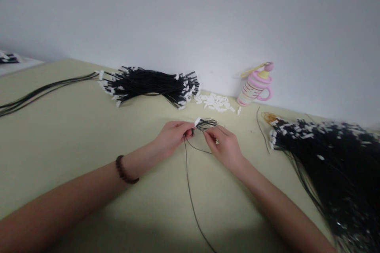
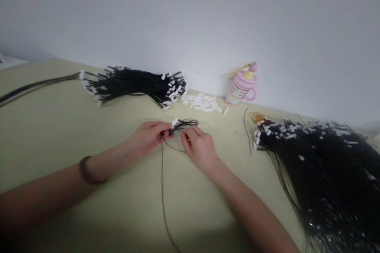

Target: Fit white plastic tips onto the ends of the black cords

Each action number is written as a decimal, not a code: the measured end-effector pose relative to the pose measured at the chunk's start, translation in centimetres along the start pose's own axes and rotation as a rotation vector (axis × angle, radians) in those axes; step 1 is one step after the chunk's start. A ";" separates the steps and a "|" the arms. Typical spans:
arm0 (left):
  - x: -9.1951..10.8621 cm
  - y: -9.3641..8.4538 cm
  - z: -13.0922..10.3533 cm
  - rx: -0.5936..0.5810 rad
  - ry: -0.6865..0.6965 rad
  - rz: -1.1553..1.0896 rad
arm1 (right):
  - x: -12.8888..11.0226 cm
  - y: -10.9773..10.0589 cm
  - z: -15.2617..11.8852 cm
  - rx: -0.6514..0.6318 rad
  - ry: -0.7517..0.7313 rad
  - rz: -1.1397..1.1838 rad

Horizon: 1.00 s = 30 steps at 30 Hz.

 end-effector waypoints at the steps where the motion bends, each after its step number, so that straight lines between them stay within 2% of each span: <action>1: 0.0 0.0 0.0 -0.002 -0.005 -0.004 | 0.1 -0.1 0.0 0.004 0.008 -0.006; 9: 0.2 0.3 -0.3 0.024 -0.040 -0.058 | 0.2 -0.1 0.2 0.021 0.042 0.030; 13: 0.5 -0.2 -0.1 0.044 -0.050 -0.096 | 0.8 -0.3 0.4 0.019 0.145 0.232; 15: 0.6 -0.7 0.3 0.064 -0.047 -0.116 | 1.5 -1.1 0.7 0.018 0.213 0.366; 18: 0.6 -1.5 0.8 0.102 -0.033 -0.143 | 3.5 -4.5 1.1 0.140 0.283 0.451; 21: 0.9 -1.9 1.1 0.129 -0.020 -0.164 | 6.2 -9.1 0.8 0.378 0.344 0.347; 23: 1.0 -2.1 1.2 0.143 -0.020 -0.175 | 7.6 -11.4 0.4 0.478 0.366 0.270; 26: 1.2 -2.4 1.4 0.161 -0.023 -0.190 | 8.6 -13.4 -0.1 0.554 0.382 0.180; 30: 1.1 -2.9 1.6 0.185 -0.029 -0.202 | 8.5 -15.3 -0.7 0.708 0.354 0.166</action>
Point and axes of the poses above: each hand's wrist, its own z-axis towards the middle knuckle, its own y-axis out of the palm, x = y × z, the point moved 8 cm from there along z, towards the middle knuckle, and after that the axes turned 5 degrees about -z, right-handed, at the moved point
